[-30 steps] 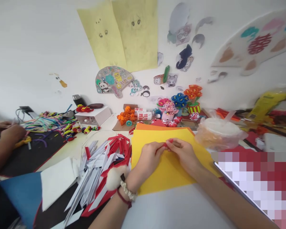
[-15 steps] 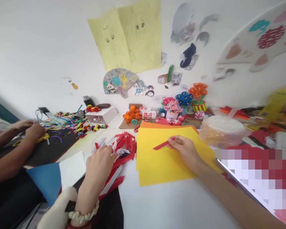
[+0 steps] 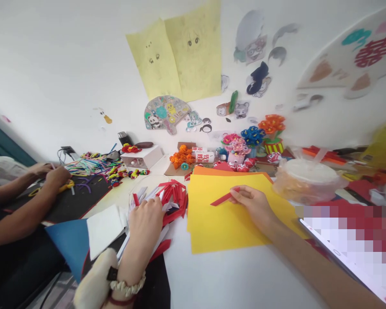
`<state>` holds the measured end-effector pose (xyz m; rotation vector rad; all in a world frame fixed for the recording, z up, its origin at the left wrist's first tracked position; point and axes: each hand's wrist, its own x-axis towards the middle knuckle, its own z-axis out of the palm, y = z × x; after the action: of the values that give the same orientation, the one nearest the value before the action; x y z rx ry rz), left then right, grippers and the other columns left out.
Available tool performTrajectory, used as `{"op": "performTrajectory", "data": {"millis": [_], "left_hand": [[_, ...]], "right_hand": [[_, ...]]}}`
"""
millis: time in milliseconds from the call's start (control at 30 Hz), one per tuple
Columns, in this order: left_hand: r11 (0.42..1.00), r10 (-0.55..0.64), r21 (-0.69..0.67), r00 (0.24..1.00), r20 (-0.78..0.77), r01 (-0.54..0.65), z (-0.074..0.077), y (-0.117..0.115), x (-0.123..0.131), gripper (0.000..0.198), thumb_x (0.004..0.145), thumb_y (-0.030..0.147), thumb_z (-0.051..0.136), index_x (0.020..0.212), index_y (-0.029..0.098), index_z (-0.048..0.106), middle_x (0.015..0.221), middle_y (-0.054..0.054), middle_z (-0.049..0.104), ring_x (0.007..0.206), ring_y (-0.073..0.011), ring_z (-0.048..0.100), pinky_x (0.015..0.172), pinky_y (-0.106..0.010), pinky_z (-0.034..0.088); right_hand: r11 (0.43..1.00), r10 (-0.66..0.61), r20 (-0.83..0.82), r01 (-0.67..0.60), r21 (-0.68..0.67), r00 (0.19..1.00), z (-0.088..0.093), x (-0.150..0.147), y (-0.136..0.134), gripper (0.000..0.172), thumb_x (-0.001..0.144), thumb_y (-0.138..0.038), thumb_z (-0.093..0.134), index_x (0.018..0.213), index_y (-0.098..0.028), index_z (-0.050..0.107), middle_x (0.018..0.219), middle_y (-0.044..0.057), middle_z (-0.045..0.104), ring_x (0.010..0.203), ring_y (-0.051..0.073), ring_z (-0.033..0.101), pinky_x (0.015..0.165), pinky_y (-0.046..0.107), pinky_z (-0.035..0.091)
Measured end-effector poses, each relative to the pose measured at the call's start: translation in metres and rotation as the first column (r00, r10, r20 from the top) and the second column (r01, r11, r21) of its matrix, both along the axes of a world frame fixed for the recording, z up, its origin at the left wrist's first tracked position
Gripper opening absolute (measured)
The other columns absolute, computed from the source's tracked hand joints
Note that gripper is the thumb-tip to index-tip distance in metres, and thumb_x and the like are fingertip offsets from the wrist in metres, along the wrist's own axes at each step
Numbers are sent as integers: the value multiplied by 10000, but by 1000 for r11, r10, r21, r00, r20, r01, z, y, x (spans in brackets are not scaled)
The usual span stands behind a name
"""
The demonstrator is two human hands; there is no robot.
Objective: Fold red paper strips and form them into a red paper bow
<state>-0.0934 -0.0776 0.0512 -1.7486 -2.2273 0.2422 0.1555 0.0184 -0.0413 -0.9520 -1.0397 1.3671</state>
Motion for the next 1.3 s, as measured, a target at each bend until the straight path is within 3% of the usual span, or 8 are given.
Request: {"op": "performTrajectory", "data": {"millis": [200, 900, 1067, 1200, 1300], "left_hand": [[1000, 9, 26, 1000, -14, -8, -5, 3, -3, 231, 864, 300, 502, 952, 119, 615, 886, -163, 679, 888, -347, 645, 670, -404, 498], [996, 67, 57, 998, 2, -67, -3, 8, 0, 312, 842, 113, 299, 926, 103, 600, 872, -165, 667, 896, -331, 642, 680, -404, 493], [982, 102, 159, 995, -9, -99, 4, 5, 1, 286, 844, 132, 344, 942, 105, 611, 899, -152, 653, 919, -321, 615, 714, -399, 465], [952, 49, 305, 994, -97, -17, 10, 6, -4, 326, 875, 145, 348, 1059, 109, 615, 938, -141, 628, 943, -322, 574, 748, -417, 436], [895, 2, 443, 991, -133, 57, 18, 14, -2, 367, 897, 143, 347, 1180, 95, 575, 1002, -163, 599, 949, -324, 545, 752, -422, 424]], "right_hand": [[1000, 3, 8, -3, 10, 1000, 2, 0, -1, 466, 544, -515, 823, 798, -150, 681, 700, 52, 680, 631, 172, 626, 678, 327, 531], [1000, 8, 6, -8, 3, 1000, 3, 0, -1, 429, 549, -487, 827, 779, -154, 685, 693, 39, 673, 628, 158, 605, 654, 307, 498], [1000, 16, 1, -16, 0, 1000, 2, 0, 0, 427, 561, -476, 825, 792, -147, 681, 700, 43, 672, 636, 155, 601, 654, 298, 498], [1000, 22, -22, -22, -5, 1000, 0, 0, 0, 399, 578, -450, 826, 796, -152, 676, 689, 27, 673, 626, 135, 600, 651, 272, 498], [1000, 22, -35, -22, 0, 999, 1, 0, 0, 378, 582, -438, 828, 781, -154, 676, 692, 23, 678, 618, 126, 607, 631, 255, 498]]}}
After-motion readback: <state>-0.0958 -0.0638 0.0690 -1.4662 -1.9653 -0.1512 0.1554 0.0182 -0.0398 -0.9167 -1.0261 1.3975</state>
